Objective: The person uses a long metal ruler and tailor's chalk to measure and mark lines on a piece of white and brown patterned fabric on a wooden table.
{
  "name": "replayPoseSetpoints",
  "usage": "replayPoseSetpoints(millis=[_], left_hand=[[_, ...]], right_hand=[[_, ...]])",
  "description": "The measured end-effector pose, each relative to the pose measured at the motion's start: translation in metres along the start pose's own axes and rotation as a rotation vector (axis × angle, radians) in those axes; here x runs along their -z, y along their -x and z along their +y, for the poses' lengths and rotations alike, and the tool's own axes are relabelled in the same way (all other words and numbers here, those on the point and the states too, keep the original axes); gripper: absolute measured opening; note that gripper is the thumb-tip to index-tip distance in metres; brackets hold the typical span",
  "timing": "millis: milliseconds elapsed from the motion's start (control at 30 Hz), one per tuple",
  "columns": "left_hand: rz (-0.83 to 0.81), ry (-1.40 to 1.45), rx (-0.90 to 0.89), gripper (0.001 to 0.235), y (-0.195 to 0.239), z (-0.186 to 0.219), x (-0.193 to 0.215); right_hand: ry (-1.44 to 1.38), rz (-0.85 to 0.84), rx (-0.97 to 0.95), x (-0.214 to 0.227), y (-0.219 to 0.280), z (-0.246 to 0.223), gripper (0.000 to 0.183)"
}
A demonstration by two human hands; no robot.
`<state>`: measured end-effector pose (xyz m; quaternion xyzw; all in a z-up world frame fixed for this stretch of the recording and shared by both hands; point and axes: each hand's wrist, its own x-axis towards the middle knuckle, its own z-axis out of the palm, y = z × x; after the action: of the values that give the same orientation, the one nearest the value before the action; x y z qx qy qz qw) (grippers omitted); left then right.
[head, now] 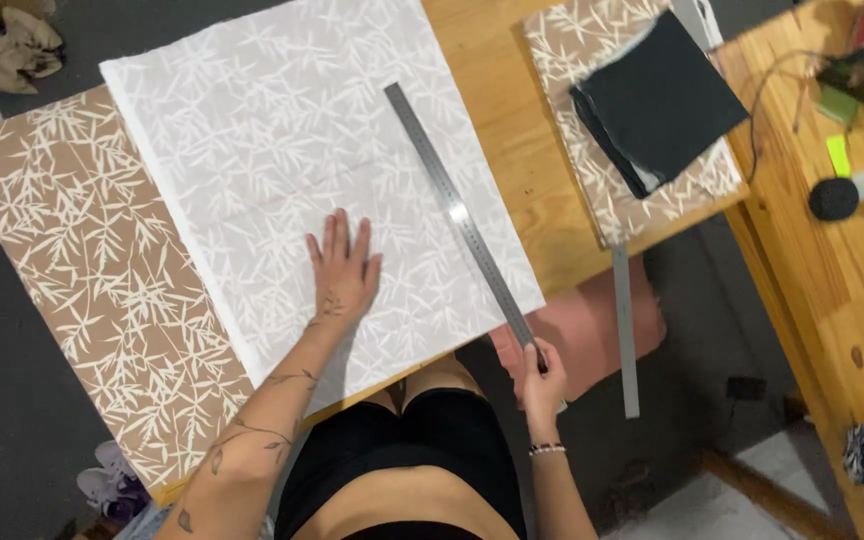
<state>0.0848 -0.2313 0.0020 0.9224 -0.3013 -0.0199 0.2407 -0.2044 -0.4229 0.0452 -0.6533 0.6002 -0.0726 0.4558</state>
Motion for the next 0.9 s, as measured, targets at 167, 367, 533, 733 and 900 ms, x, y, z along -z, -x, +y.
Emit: replayPoseSetpoints(millis=[167,367,533,733,900], left_hand=[[-0.126,0.019,-0.077,0.057,0.041,0.033,-0.002],[-0.203,-0.01,-0.091,0.057,0.074,0.029,0.006],[-0.228,-0.033,-0.09,0.057,0.089,0.017,0.012],[-0.206,-0.039,-0.101,0.055,0.091,0.016,0.016],[-0.211,-0.026,-0.092,0.055,0.089,0.014,0.016]], right_hand=[[-0.042,0.063,0.01,-0.007,0.003,0.005,0.03],[-0.035,0.032,0.073,-0.001,0.006,-0.025,0.04],[-0.016,-0.008,0.14,-0.002,0.003,-0.032,0.043],[-0.004,-0.022,0.124,-0.006,-0.003,-0.03,0.042],[0.004,-0.005,0.137,-0.013,-0.023,-0.011,0.038]])
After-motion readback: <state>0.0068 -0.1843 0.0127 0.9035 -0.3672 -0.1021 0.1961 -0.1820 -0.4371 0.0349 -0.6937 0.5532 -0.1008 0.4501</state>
